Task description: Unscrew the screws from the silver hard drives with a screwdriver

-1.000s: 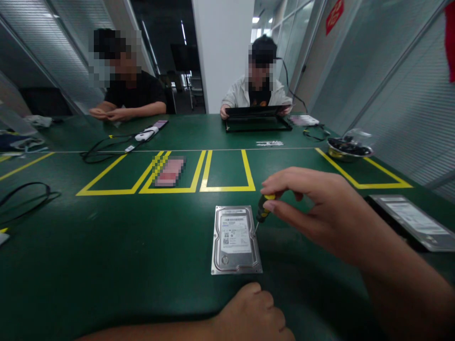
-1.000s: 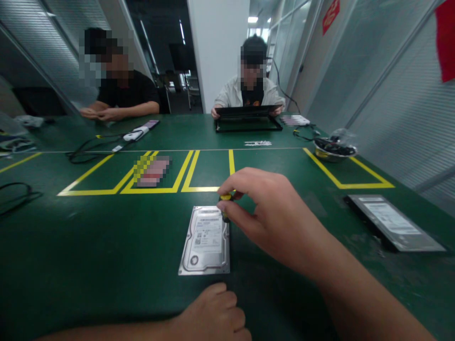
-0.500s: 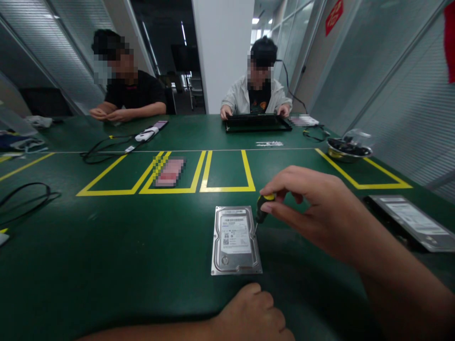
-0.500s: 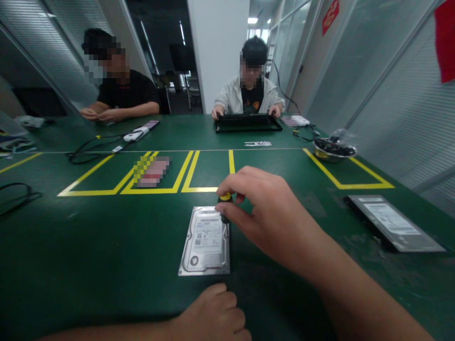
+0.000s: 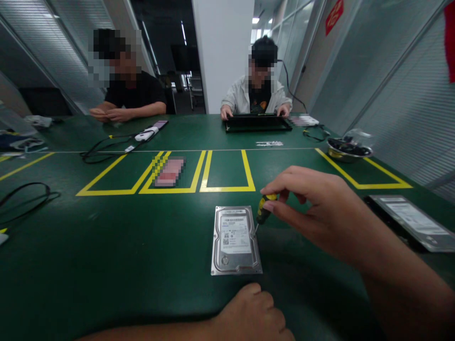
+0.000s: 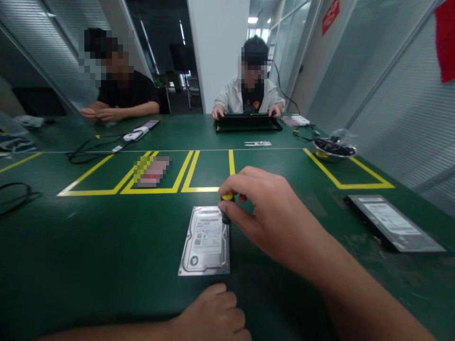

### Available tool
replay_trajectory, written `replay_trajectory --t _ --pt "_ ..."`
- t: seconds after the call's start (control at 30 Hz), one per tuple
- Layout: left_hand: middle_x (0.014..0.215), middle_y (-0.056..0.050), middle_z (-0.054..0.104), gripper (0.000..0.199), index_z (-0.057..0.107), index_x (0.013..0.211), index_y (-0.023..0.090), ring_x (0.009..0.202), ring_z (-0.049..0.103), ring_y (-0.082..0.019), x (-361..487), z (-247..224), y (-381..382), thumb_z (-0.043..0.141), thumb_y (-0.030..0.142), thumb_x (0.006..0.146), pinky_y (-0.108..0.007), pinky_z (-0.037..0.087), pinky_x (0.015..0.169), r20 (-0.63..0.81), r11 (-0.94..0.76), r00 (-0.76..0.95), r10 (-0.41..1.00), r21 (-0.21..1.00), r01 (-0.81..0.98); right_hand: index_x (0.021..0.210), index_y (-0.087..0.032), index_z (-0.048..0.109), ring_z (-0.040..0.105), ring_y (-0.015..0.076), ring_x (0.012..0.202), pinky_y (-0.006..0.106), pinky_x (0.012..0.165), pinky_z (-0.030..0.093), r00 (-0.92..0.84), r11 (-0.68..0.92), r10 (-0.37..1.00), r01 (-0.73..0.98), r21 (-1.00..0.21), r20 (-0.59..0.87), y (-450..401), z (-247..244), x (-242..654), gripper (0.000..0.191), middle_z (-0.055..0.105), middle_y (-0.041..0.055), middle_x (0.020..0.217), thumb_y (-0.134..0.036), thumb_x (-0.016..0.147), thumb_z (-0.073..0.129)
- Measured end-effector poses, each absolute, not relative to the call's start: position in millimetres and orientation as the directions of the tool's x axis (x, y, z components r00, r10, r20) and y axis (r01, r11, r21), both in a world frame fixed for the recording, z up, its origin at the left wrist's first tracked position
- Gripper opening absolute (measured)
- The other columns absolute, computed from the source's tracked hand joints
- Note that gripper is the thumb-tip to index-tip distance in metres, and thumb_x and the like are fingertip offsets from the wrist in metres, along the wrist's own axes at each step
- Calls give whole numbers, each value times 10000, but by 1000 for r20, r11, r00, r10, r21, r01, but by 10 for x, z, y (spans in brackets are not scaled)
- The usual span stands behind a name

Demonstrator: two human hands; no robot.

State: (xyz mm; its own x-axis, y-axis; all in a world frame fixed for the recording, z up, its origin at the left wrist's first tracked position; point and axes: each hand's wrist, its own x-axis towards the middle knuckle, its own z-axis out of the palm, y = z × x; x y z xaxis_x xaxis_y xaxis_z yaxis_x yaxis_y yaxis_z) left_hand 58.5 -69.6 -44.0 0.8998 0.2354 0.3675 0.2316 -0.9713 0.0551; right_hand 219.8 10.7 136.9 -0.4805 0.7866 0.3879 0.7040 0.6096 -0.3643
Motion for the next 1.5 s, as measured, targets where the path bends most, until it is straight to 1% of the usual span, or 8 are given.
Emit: replay_trajectory --t 0.2,0.3,0.43,0.7,0.9,1.1,1.37,1.5 --pt "541 41 537 325 543 659 190 552 477 -147 586 -432 -703 735 368 852 -301 165 514 310 -970 919 244 66 235 994 -199 641 564 148 815 288 709 412 -481 628 770 688 -364 419 89 1359 2187 139 634 13 918 -200 872 574" --pt "536 42 537 331 542 655 194 544 476 -150 587 -418 -700 722 380 862 -302 167 514 315 -968 916 249 65 241 971 -215 651 560 156 851 294 727 414 -483 629 770 687 -365 417 98 1359 2187 108 631 18 950 -238 881 596" --pt "542 43 536 317 549 659 194 530 470 -150 591 -410 -694 729 366 855 -305 159 510 339 -969 908 246 72 236 907 -237 660 555 155 831 295 703 407 -473 610 785 703 -365 400 113 1367 2197 78 629 7 911 -298 894 613" --pt "525 41 518 351 524 625 188 514 456 -147 592 -431 -696 762 353 824 -311 144 504 374 -969 894 248 70 239 959 -216 645 581 157 835 295 722 417 -459 607 784 709 -360 418 101 1363 2209 101 662 9 937 -262 876 610" --pt "530 35 539 344 565 654 189 539 482 -144 585 -400 -699 702 413 875 -314 150 508 332 -965 906 261 87 246 864 -227 644 567 176 804 300 675 398 -477 613 784 698 -370 397 100 1383 2195 110 647 20 872 -323 896 599" --pt "541 19 565 394 586 657 179 558 486 -136 599 -387 -703 610 456 938 -312 181 518 258 -966 931 259 92 244 923 -221 627 568 172 792 298 678 414 -448 593 796 712 -376 407 81 1386 2183 81 645 19 883 -265 861 596" --pt "524 35 550 395 575 638 191 515 474 -141 599 -375 -703 676 489 877 -311 167 510 327 -965 908 260 71 251 851 -220 627 551 166 785 303 665 382 -468 609 784 708 -357 407 102 1384 2185 97 626 20 851 -280 901 571" --pt "535 29 561 390 585 646 190 520 475 -140 594 -370 -709 692 498 860 -311 162 508 354 -965 898 261 69 254 878 -216 620 547 160 773 300 668 389 -458 599 793 707 -375 402 93 1388 2180 66 623 13 849 -277 880 598"
